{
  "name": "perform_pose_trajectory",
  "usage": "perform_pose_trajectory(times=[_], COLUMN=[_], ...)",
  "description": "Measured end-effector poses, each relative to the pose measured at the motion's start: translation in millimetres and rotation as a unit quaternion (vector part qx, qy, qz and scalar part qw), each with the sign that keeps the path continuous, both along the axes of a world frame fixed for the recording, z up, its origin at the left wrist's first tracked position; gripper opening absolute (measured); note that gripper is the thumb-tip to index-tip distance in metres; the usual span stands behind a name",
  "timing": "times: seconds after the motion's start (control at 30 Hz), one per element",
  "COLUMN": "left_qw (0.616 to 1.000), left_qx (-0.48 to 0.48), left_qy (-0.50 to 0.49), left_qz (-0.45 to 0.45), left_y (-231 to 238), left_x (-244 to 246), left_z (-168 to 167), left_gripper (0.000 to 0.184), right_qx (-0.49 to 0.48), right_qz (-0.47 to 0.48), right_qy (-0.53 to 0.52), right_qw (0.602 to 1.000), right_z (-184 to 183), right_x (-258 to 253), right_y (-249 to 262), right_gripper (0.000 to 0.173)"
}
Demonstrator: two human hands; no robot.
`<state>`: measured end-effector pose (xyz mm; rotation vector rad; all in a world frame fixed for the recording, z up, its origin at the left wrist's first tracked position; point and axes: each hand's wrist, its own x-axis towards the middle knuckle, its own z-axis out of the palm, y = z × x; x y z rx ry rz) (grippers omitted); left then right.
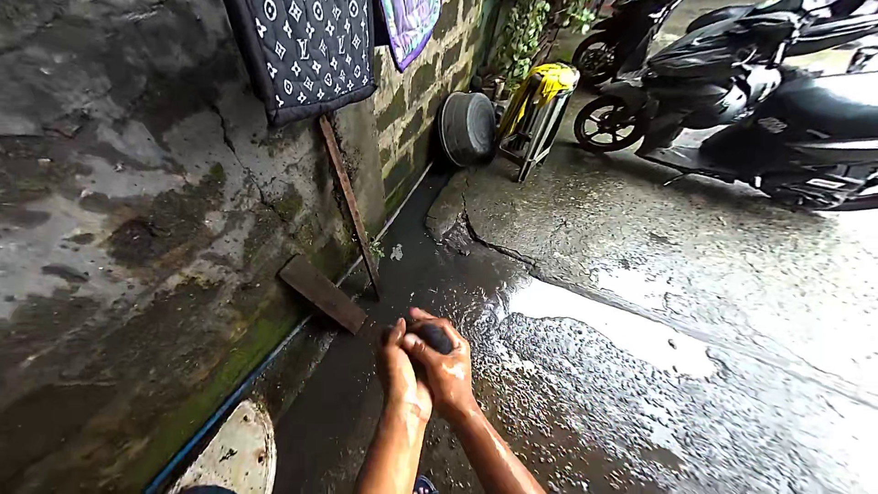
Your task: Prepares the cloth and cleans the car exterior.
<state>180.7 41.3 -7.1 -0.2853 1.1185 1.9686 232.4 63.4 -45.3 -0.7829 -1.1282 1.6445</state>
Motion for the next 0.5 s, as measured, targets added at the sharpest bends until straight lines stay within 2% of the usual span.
perform_pose_trajectory(times=[0.03,0.07,0.13,0.17,0.2,0.23,0.27,0.3,0.33,0.37,0.4,0.43,0.47,0.5], left_qw=[0.999,0.996,0.975,0.954,0.919,0.875,0.839,0.819,0.825,0.858,0.905,0.948,0.971,0.974], left_qx=[0.01,0.025,0.054,0.066,0.075,0.074,0.067,0.052,0.029,0.003,-0.027,-0.052,-0.049,-0.022], left_qy=[0.038,0.085,0.215,0.29,0.378,0.464,0.523,0.553,0.544,0.488,0.385,0.241,0.087,-0.049], left_qz=[0.003,0.008,-0.016,-0.047,-0.087,-0.12,-0.136,-0.146,-0.154,-0.162,-0.179,-0.203,-0.219,-0.22], left_y=[-1.8,-4.9,-14.5,-21.3,-27.8,-35.4,-45.9,-59.3,-75.2,-89.9,-101.1,-108.8,-111.3,-110.7], left_x=[4.3,7.1,9.0,7.7,5.2,4.4,6.0,7.2,9.1,10.9,12.4,14.1,14.5,14.2], left_z=[-4.2,-10.2,-26.0,-33.0,-38.6,-44.1,-51.1,-57.8,-61.4,-59.2,-49.8,-35.6,-21.9,-11.6], left_gripper=[0.01,0.01,0.016,0.015,0.014,0.014,0.014,0.012,0.01,0.015,0.027,0.037,0.046,0.059], right_qx=[-0.12,-0.236,-0.432,-0.491,-0.514,-0.51,-0.491,-0.456,-0.406,-0.339,-0.256,-0.171,-0.102,-0.049], right_qz=[-0.045,-0.076,-0.104,-0.118,-0.13,-0.141,-0.147,-0.137,-0.109,-0.072,-0.027,0.022,0.071,0.129], right_qy=[0.049,0.091,0.162,0.189,0.21,0.222,0.226,0.223,0.215,0.197,0.179,0.153,0.129,0.11], right_qw=[0.991,0.965,0.881,0.842,0.822,0.819,0.828,0.851,0.881,0.917,0.95,0.973,0.984,0.984], right_z=[5.2,10.6,19.6,22.2,22.8,20.9,17.3,14.3,11.6,10.8,10.3,10.6,13.4,16.9], right_x=[-3.1,-5.5,-7.0,-6.7,-5.2,-2.1,2.5,6.8,10.9,14.0,17.4,22.0,25.4,27.3], right_y=[-1.3,0.2,10.4,16.4,23.1,29.9,35.2,39.6,43.0,46.4,49.3,49.4,46.3,39.2], right_gripper=[0.016,0.012,0.012,0.014,0.019,0.023,0.026,0.025,0.024,0.021,0.016,0.011,0.009,0.01])
